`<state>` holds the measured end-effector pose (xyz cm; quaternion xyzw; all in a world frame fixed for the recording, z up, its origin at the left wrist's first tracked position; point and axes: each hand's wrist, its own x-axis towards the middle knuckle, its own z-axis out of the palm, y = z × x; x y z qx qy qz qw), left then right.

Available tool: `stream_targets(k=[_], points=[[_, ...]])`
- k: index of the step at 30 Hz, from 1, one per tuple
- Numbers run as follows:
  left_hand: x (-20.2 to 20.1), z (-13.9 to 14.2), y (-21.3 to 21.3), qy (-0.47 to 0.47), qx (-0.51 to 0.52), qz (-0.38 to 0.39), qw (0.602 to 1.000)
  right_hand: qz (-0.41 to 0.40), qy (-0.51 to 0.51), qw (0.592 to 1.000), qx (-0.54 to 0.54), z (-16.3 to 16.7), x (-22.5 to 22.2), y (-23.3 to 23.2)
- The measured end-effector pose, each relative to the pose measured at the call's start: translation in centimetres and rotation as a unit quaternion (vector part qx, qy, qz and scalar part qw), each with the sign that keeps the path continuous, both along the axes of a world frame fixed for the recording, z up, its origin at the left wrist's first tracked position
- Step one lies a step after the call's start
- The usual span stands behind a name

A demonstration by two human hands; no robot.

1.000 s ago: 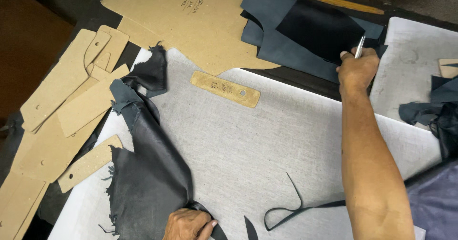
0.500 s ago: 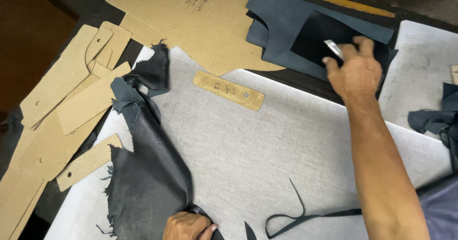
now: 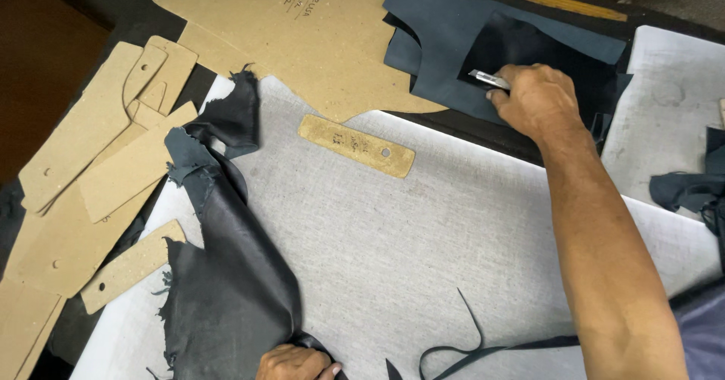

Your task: The person places cardboard templates on a large sheet of black leather, traces outlines with a pencil, and cuts the leather using a utility knife. The person repeatedly positions templates, cuts along edges, and removes cut pieces, leaving shaped leather parts on the table.

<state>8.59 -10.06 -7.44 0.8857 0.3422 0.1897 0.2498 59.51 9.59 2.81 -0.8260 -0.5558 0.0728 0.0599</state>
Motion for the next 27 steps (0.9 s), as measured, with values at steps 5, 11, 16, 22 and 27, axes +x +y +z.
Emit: stream_targets(k=[5, 11, 16, 22, 27], points=[[-0.1, -0.7, 0.2, 0.007, 0.003, -0.005, 1.000, -0.118, 0.118, 0.984, 0.057, -0.1, 2.7, 0.5], [-0.4, -1.3, -0.1, 0.002, 0.038, -0.008, 0.999, -0.111, -0.111, 0.952, 0.262, 2.4, 10.8, -2.5], [0.2, -1.1, -0.1, -0.022, 0.056, 0.001, 0.998, 0.064, -0.347, 0.913, 0.206, 3.0, 10.3, -4.8], [0.7, -0.7, -0.1, -0.032, 0.069, 0.044, 0.996, 0.086, -0.151, 0.978, 0.118, -2.4, 6.3, -5.2], [0.2, -0.2, -0.1, -0.009, 0.049, -0.005, 0.999, 0.090, -0.160, 0.978, 0.096, -4.8, 7.6, -5.3]])
